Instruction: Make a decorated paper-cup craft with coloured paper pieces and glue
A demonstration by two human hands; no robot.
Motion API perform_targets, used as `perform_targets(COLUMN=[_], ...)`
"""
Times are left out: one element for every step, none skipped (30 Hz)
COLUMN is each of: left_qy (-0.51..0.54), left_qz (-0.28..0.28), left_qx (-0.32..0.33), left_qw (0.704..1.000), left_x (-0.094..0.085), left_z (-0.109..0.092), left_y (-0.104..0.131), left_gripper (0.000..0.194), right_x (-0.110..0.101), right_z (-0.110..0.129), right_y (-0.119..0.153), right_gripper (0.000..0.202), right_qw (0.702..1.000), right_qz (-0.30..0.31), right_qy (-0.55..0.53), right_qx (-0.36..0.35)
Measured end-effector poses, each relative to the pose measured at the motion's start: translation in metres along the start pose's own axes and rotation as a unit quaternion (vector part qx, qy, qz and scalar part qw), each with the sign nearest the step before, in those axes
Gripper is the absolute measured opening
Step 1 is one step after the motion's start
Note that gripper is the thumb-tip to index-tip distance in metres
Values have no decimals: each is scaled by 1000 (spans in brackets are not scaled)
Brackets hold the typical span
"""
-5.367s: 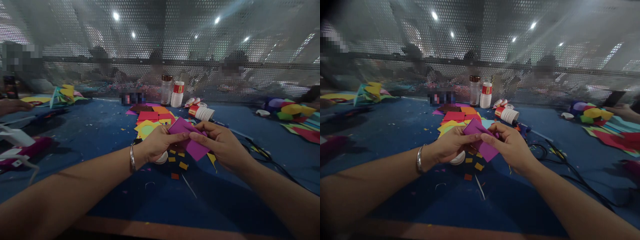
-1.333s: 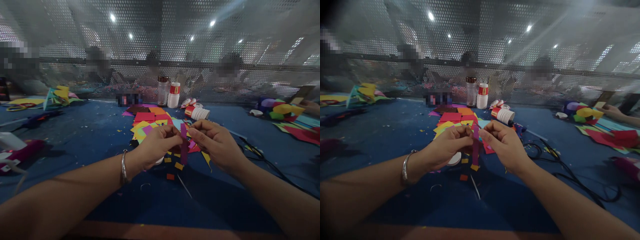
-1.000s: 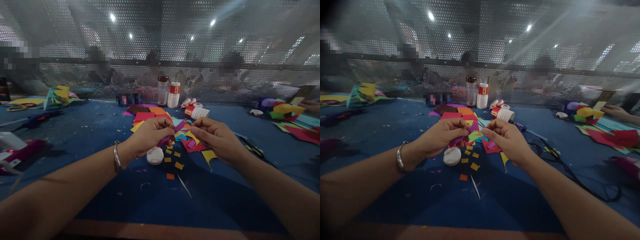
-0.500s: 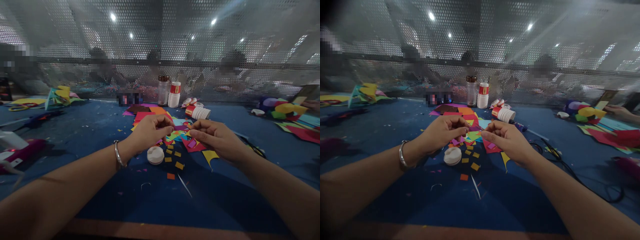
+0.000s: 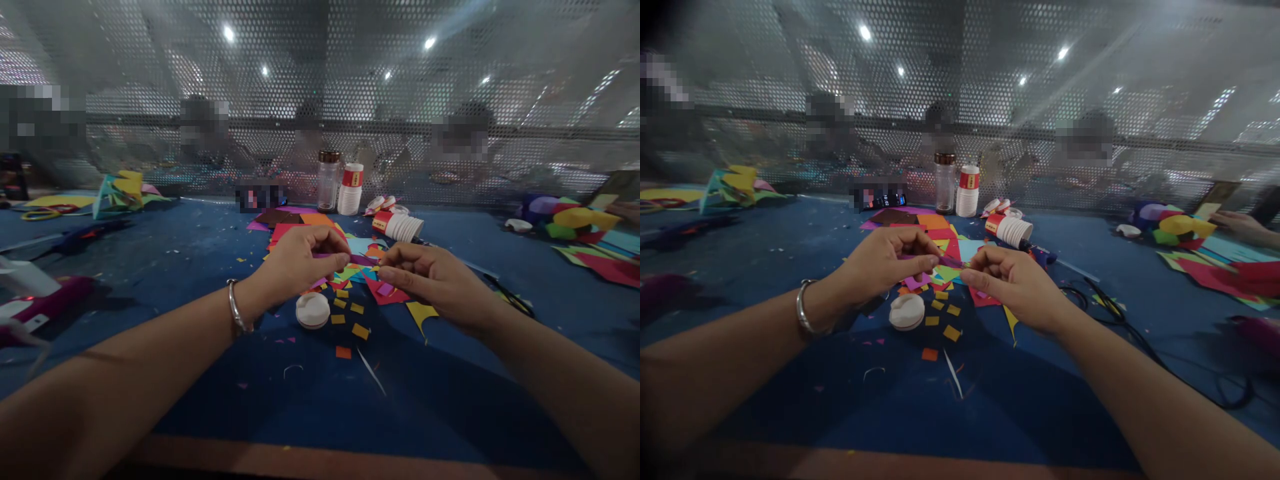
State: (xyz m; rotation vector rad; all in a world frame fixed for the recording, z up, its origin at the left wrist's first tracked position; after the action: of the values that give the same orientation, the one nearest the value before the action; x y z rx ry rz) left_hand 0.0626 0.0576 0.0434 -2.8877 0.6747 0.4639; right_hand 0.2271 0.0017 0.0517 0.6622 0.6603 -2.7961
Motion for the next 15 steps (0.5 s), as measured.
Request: perform_targets(left_qy=[19,41,64,87,109,128,144,159,171,182,190,198,206,215,224], left_qz=[7,14,21,29,35,40,44,47,47,44,40,37,35,36,37], left_qx=[-6,-14,-23,-33,-43,-55,-67,-79,-91,-102,-112,-122,-131,-139,-146], left_qw=[1000,999,997,995,993,989,986,983,980,977,975,972,969,966,963], left_x=[0,0,-1,-1,-1,-2,-2,-2,-3,-4,-4,-4,-4,-3,-2], left_z=[0,1,1,2,3,4,6,7,8,10,11,13,14,15,16], left_y=[0,0,-1,-1,-1,-2,-2,-3,-4,-4,-4,-5,-5,-5,-5], left_gripper=[9,11,13,15,17,19,21,22,22,22,21,19,18,18,18], right_x=[0,0,0,-1,-1,-1,-2,-3,-4,-6,-7,-9,-10,-10,-9], right_z=[0,0,0,0,0,-1,-2,-4,-6,-8,-10,-12,-15,-17,-18], right_y=[0,0,0,0,0,1,1,1,1,1,2,2,2,2,2], right_gripper=[47,47,45,45,44,45,45,45,46,46,46,46,46,46,46], right_qw=[1000,1000,1000,1000,1000,1000,1000,1000,999,999,998,997,996,995,994], right_qz=[-1,-2,-3,-4,-5,-8,-13,-20,-29,-40,-52,-63,-72,-77,-80], right_qy=[1,1,1,-1,-2,-4,-7,-11,-16,-23,-32,-42,-53,-63,-71], right_qx=[0,1,1,2,4,6,8,9,9,8,9,11,15,21,26])
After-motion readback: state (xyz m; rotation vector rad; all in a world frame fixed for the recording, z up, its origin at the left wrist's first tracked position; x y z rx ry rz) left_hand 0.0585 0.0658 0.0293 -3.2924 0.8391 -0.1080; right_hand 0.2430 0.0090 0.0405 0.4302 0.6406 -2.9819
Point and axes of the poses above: each hand's wrist, its own y-axis away from the middle knuckle, its own x-axis out of the palm, z = x × y, the point moved 6 cm from there along -y, towards the middle knuckle, and after that the axes turned 15 degrees about -x, right-handed, at the moved point
